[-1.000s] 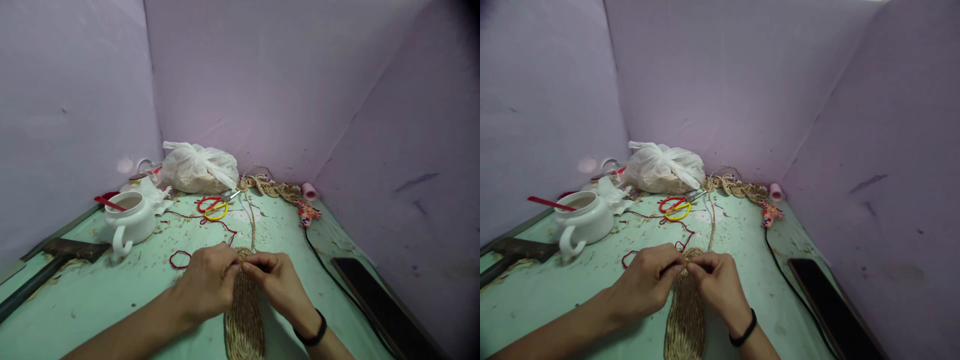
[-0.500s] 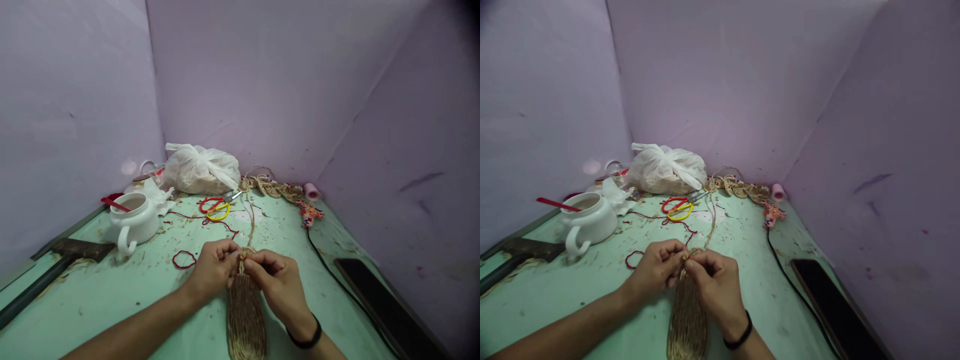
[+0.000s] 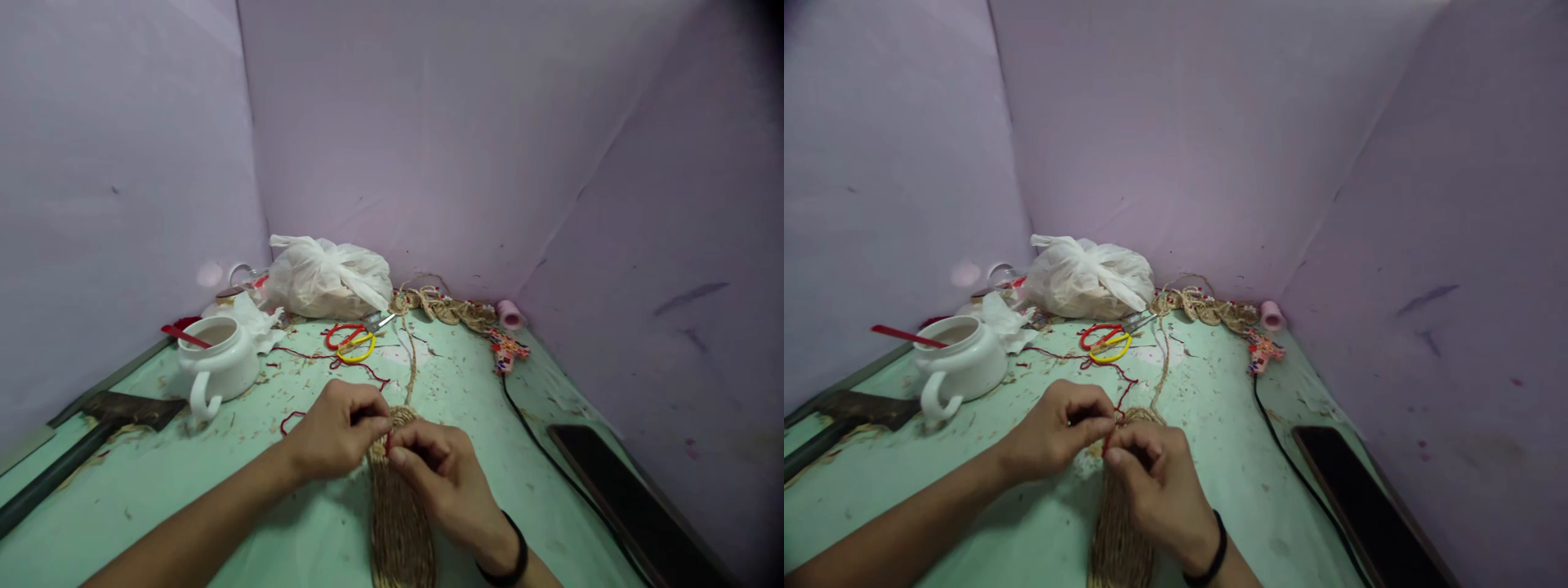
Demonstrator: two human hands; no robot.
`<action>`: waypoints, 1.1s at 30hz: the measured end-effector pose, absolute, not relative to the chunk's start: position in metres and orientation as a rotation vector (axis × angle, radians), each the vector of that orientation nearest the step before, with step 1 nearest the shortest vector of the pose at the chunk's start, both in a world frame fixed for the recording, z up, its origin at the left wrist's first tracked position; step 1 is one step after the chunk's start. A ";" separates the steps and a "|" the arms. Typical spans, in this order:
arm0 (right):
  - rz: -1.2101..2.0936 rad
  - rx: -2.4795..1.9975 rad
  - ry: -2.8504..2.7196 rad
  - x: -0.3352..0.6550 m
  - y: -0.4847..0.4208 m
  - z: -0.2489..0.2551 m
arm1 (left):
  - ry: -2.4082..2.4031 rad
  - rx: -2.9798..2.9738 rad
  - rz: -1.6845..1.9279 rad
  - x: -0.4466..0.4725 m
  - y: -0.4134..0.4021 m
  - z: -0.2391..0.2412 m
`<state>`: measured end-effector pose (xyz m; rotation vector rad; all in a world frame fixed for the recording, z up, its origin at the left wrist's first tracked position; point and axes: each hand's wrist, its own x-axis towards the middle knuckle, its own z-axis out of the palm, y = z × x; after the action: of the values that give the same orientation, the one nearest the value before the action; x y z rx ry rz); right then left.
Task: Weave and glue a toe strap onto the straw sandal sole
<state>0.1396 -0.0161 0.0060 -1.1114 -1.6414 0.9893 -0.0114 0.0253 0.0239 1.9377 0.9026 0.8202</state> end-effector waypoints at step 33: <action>1.256 -1.053 -0.752 0.118 -0.015 -0.008 | 0.799 0.947 1.120 0.024 0.001 0.004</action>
<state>0.1183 -0.0149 -0.0076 -1.0528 -0.7523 1.2562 0.0236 0.0007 0.0044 0.9474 0.7993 1.1200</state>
